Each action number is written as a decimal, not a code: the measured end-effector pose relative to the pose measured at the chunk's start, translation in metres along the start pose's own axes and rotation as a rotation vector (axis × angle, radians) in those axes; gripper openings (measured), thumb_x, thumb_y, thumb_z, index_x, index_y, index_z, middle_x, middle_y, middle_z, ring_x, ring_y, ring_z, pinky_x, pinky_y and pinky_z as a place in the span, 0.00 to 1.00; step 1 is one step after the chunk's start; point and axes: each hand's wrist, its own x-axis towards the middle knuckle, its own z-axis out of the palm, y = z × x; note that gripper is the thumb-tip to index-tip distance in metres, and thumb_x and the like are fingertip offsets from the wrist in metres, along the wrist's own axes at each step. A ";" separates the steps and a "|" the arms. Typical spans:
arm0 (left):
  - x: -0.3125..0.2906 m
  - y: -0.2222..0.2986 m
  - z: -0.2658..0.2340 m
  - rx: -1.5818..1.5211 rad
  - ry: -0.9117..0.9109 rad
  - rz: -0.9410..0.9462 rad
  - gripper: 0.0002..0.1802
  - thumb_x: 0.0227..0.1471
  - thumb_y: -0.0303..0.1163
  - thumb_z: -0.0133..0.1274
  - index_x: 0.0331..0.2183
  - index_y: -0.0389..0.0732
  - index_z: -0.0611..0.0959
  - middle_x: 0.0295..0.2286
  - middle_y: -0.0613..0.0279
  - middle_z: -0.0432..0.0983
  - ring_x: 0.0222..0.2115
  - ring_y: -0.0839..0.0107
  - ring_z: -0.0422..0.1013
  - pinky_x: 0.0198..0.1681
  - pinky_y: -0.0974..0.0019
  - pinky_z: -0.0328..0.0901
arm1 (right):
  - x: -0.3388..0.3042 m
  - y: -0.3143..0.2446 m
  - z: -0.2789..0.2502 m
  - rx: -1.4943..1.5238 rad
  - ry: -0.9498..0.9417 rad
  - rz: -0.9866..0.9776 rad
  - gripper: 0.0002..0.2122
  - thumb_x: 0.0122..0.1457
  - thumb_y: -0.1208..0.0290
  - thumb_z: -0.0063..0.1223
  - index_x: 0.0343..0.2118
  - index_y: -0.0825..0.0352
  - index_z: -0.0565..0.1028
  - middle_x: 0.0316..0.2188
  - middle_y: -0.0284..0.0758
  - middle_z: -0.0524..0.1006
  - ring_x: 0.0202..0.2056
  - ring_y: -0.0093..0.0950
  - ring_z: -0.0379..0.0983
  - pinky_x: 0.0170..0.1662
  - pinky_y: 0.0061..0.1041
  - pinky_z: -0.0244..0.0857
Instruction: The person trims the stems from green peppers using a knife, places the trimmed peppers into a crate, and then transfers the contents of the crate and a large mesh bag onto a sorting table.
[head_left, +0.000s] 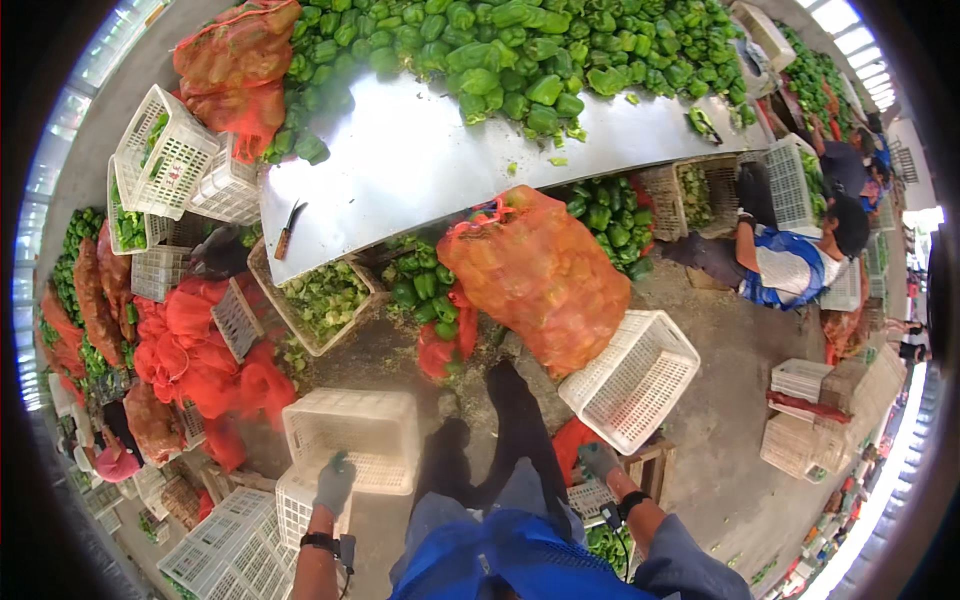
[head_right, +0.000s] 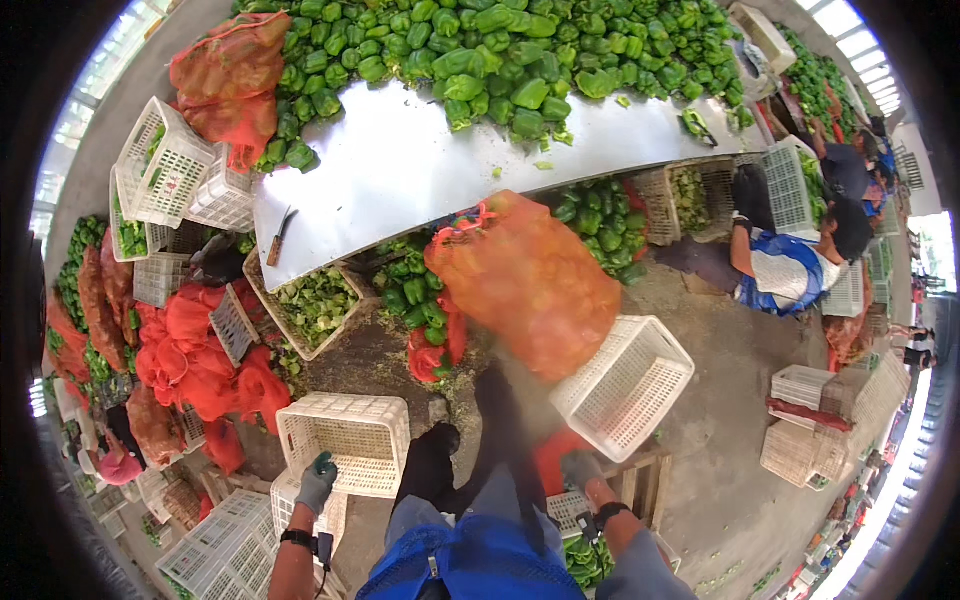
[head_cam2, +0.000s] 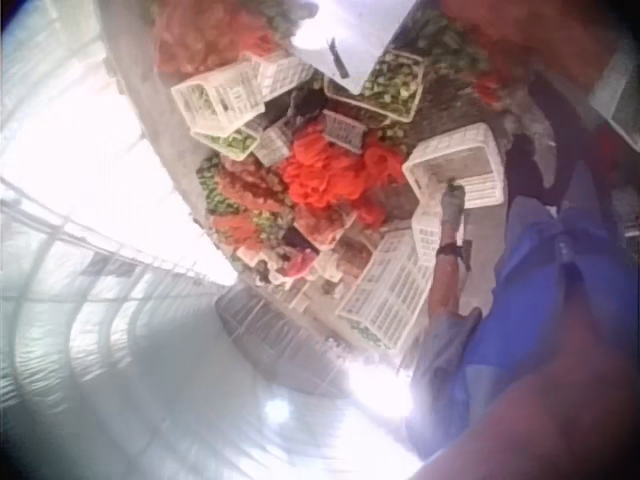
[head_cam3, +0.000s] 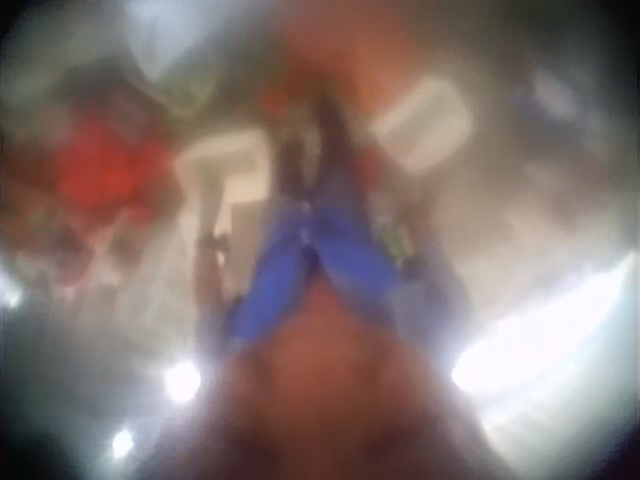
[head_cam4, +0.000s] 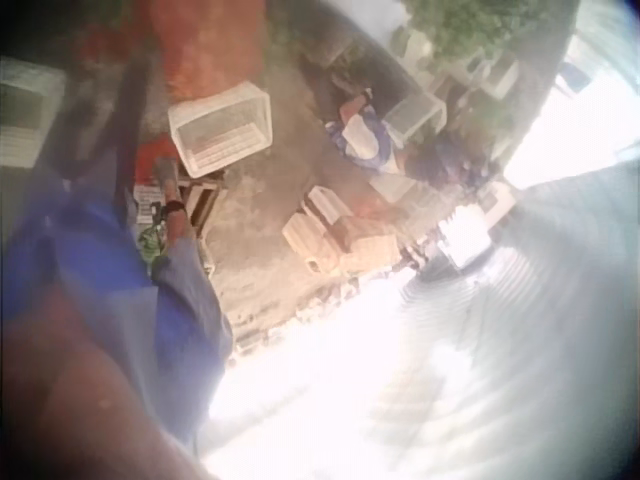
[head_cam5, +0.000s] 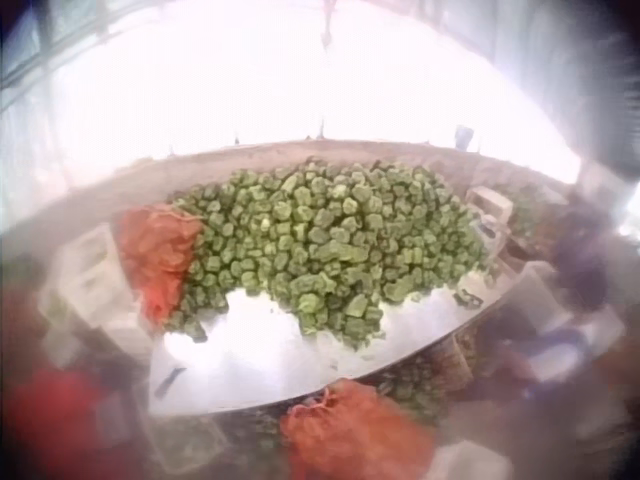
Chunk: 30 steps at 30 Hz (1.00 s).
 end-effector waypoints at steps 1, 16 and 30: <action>-0.007 0.013 0.007 0.038 -0.056 -0.064 0.28 0.61 0.37 0.58 0.60 0.34 0.81 0.32 0.63 0.80 0.31 0.74 0.74 0.36 0.64 0.70 | 0.020 -0.012 -0.003 -0.127 -0.012 -0.003 0.15 0.67 0.58 0.54 0.37 0.67 0.81 0.28 0.41 0.82 0.28 0.36 0.81 0.31 0.39 0.76; 0.060 0.109 0.067 0.260 -0.196 0.060 0.31 0.60 0.35 0.62 0.63 0.41 0.77 0.45 0.51 0.85 0.43 0.61 0.82 0.49 0.58 0.76 | 0.483 -0.233 -0.306 -0.136 0.280 -0.265 0.19 0.70 0.57 0.50 0.56 0.64 0.71 0.59 0.42 0.76 0.51 0.46 0.79 0.49 0.46 0.76; 0.331 0.322 0.184 0.337 -0.272 0.587 0.35 0.66 0.47 0.54 0.67 0.40 0.72 0.62 0.35 0.70 0.63 0.39 0.66 0.68 0.46 0.60 | 0.481 -0.255 -0.277 -0.360 0.055 0.022 0.17 0.68 0.59 0.52 0.53 0.63 0.75 0.43 0.40 0.83 0.43 0.40 0.83 0.43 0.46 0.76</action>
